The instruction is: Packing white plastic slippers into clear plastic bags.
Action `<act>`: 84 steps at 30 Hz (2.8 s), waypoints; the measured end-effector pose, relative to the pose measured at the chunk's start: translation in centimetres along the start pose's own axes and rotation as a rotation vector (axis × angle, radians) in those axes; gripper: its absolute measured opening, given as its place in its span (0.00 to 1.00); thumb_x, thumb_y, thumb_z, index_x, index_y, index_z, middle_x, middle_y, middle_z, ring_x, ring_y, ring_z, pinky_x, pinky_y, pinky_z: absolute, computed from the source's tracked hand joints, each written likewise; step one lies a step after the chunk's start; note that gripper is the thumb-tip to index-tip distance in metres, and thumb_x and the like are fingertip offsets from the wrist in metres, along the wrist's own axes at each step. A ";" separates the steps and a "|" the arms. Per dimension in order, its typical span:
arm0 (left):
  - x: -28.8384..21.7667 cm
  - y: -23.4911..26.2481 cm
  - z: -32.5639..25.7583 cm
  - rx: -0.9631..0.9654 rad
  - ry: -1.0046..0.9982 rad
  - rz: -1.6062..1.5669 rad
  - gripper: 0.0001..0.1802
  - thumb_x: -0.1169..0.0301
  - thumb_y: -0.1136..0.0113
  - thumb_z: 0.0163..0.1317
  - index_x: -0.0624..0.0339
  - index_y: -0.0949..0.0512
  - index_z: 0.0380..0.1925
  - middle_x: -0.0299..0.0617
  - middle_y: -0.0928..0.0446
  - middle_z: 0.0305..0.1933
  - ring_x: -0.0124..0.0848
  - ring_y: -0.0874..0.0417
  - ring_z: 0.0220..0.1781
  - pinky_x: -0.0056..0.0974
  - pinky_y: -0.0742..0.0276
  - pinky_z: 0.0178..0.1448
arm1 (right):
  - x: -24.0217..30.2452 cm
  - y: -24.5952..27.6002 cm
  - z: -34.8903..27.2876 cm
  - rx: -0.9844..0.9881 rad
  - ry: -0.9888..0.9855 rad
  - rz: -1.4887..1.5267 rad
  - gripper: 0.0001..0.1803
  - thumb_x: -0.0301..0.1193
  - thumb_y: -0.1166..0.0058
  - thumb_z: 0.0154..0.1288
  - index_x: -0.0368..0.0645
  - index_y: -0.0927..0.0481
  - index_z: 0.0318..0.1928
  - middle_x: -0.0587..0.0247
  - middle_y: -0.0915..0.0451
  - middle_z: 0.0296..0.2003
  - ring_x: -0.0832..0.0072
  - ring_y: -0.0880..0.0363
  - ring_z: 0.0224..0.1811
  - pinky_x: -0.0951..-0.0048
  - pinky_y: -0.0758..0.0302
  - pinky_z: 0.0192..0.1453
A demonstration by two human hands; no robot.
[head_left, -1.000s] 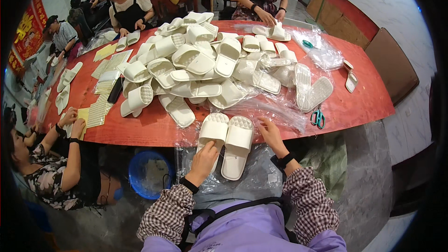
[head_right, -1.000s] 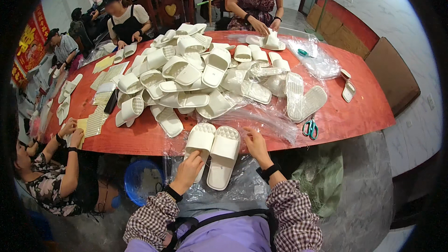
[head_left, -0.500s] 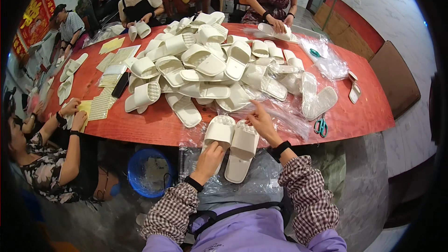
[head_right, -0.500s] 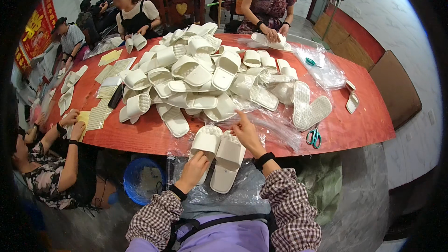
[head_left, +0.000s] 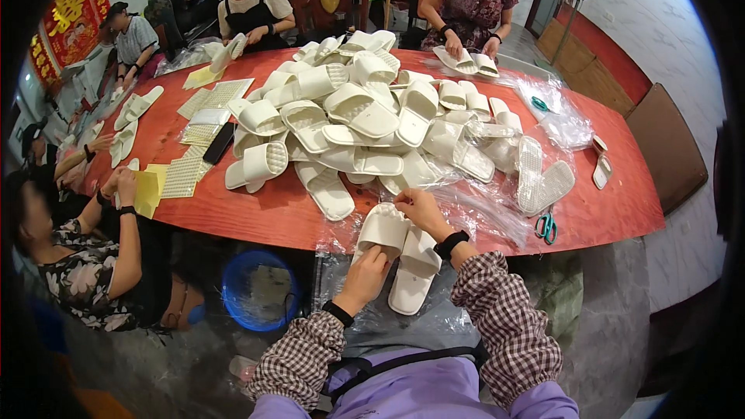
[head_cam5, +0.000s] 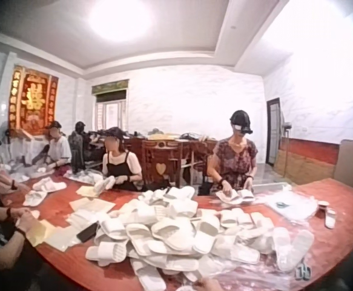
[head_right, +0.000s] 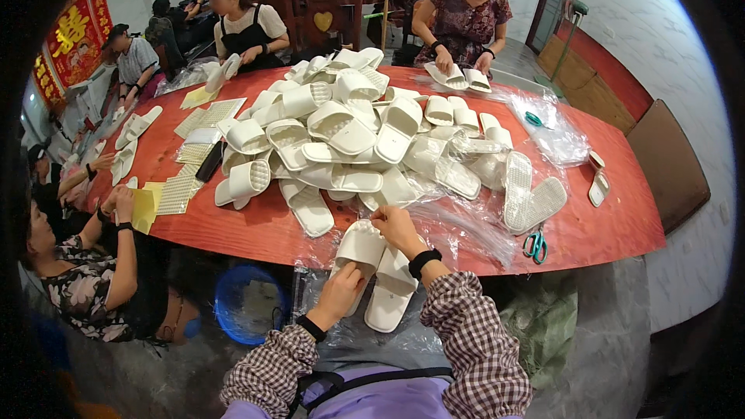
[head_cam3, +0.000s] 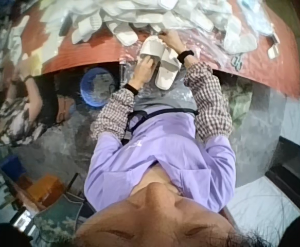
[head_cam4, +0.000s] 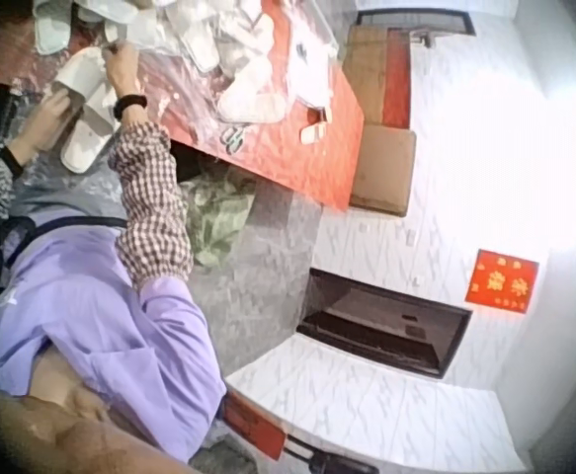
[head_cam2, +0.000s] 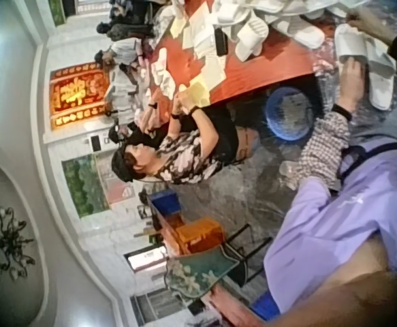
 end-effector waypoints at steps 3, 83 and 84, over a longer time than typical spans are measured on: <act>0.7 -0.3 -0.1 0.064 0.039 0.024 0.07 0.73 0.42 0.60 0.65 0.27 0.35 0.51 0.26 0.43 0.50 0.22 0.46 0.47 0.23 0.46 | 0.8 -0.1 -0.3 -0.024 0.036 0.040 0.10 0.28 0.41 0.60 0.36 0.17 0.40 0.58 0.17 0.28 0.75 0.20 0.28 0.73 0.24 0.35; 3.7 -4.2 8.5 0.333 0.280 -0.822 0.08 0.67 0.48 0.69 0.57 0.25 0.32 0.27 0.29 0.24 0.16 0.33 0.24 0.24 0.40 0.28 | -1.2 1.3 -8.9 -0.432 0.144 0.333 0.04 0.25 0.41 0.62 0.37 0.20 0.35 0.64 0.24 0.29 0.78 0.27 0.29 0.77 0.29 0.36; 3.9 -4.2 8.5 0.330 0.284 -0.820 0.08 0.67 0.48 0.69 0.57 0.25 0.32 0.27 0.29 0.24 0.16 0.33 0.24 0.24 0.40 0.28 | -1.2 1.3 -8.9 -0.431 0.138 0.315 0.04 0.24 0.41 0.62 0.37 0.20 0.36 0.64 0.24 0.29 0.78 0.27 0.29 0.77 0.29 0.36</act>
Point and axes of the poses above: each hand's wrist, its own z-axis towards the middle knuckle, its own y-axis out of the back of the hand, x = y × z, the point moved 10 cm from there along z, towards the middle knuckle
